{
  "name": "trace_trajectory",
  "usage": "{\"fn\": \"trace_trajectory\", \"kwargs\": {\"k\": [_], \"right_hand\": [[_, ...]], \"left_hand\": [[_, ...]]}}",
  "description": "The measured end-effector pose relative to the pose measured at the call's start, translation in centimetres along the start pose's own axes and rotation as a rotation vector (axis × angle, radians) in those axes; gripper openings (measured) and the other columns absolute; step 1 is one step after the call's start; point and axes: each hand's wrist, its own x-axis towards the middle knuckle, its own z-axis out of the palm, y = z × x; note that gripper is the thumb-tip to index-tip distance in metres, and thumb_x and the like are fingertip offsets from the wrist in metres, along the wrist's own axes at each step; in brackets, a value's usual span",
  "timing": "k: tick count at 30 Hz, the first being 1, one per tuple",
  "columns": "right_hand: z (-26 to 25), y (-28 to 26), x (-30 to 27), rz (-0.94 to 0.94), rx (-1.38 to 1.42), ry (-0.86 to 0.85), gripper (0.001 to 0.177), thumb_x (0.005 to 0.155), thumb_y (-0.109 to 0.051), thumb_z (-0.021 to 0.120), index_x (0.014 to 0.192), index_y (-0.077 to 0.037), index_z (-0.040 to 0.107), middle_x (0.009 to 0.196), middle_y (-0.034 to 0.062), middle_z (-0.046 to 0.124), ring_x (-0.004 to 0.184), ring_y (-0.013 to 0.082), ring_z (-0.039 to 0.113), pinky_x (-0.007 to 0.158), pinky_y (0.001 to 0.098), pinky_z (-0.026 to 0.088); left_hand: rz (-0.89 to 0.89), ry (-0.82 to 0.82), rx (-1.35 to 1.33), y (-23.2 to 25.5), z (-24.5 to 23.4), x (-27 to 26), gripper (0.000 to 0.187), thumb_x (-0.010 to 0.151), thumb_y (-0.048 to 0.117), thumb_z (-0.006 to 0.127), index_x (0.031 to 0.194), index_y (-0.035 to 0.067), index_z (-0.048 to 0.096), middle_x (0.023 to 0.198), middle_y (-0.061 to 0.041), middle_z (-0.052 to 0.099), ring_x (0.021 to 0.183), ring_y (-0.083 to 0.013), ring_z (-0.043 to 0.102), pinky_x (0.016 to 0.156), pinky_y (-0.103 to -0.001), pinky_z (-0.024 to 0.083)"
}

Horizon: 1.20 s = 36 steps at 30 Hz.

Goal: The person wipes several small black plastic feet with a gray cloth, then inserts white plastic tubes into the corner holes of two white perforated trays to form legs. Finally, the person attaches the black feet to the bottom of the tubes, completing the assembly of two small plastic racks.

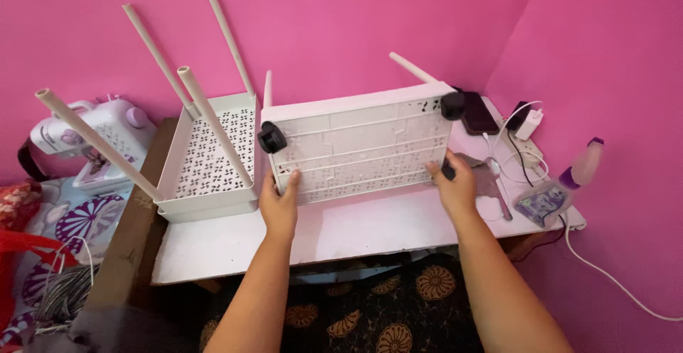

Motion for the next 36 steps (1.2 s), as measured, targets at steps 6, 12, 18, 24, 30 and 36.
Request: {"fn": "trace_trajectory", "kwargs": {"k": [6, 12, 18, 24, 30, 36], "right_hand": [[-3.2, -5.9, 1.2, 0.03, -0.008, 0.075, 0.048, 0.087, -0.021, 0.083, 0.13, -0.006, 0.07, 0.105, 0.008, 0.073, 0.089, 0.0143, 0.066, 0.079, 0.0307, 0.053], [-4.3, -9.1, 3.1, 0.192, 0.072, 0.048, 0.045, 0.087, -0.02, 0.079, 0.13, -0.009, 0.071, 0.109, 0.0062, 0.076, 0.084, 0.0098, 0.066, 0.071, 0.0282, 0.055], [-3.1, -5.8, 3.2, 0.14, 0.107, 0.215, 0.033, 0.092, -0.018, 0.076, 0.122, -0.004, 0.07, 0.108, 0.004, 0.073, 0.093, 0.0107, 0.065, 0.08, 0.0271, 0.051], [0.2, -1.6, -0.1, 0.163, 0.691, 0.414, 0.021, 0.095, -0.009, 0.065, 0.115, -0.003, 0.06, 0.109, 0.0057, 0.061, 0.098, 0.0138, 0.057, 0.091, 0.0285, 0.049], [3.5, -5.9, -6.0, 0.378, 0.792, 0.02, 0.047, 0.088, 0.003, 0.061, 0.131, -0.006, 0.044, 0.12, 0.0128, 0.059, 0.106, 0.0182, 0.062, 0.094, 0.0295, 0.053], [5.1, -11.4, -8.8, 0.152, 0.671, -0.224, 0.049, 0.09, 0.002, 0.074, 0.128, -0.002, 0.043, 0.115, 0.013, 0.063, 0.103, 0.0176, 0.065, 0.088, 0.0293, 0.056]], "left_hand": [[-0.009, -0.03, 0.032, 1.8, 0.2, 0.0, 0.047, 0.099, 0.036, 0.069, 0.134, 0.003, 0.066, 0.112, -0.007, 0.075, 0.102, -0.014, 0.068, 0.091, -0.029, 0.052], [0.148, -0.237, -0.313, 3.6, -0.3, 0.8, 0.07, 0.088, 0.026, 0.077, 0.146, 0.008, 0.043, 0.128, -0.008, 0.064, 0.117, -0.0184, 0.061, 0.096, -0.032, 0.051], [-0.327, -0.216, -0.126, 3.8, 0.8, 1.8, 0.044, 0.092, 0.038, 0.068, 0.123, 0.007, 0.06, 0.102, -0.007, 0.07, 0.084, -0.0162, 0.062, 0.06, -0.032, 0.045], [-0.304, -0.198, -0.204, 1.8, 3.2, 0.9, 0.04, 0.091, 0.036, 0.074, 0.115, 0.006, 0.063, 0.089, -0.003, 0.061, 0.074, -0.0103, 0.054, 0.057, -0.029, 0.044], [-0.191, -0.241, -0.342, 2.0, 5.3, 0.1, 0.041, 0.09, 0.036, 0.078, 0.114, 0.004, 0.068, 0.091, 0.0, 0.068, 0.075, -0.0079, 0.055, 0.062, -0.023, 0.045], [-0.36, -0.269, -0.446, 5.0, 5.5, -0.8, 0.041, 0.086, 0.036, 0.074, 0.114, 0.01, 0.061, 0.097, -0.003, 0.072, 0.081, -0.0132, 0.07, 0.062, -0.028, 0.057]]}}
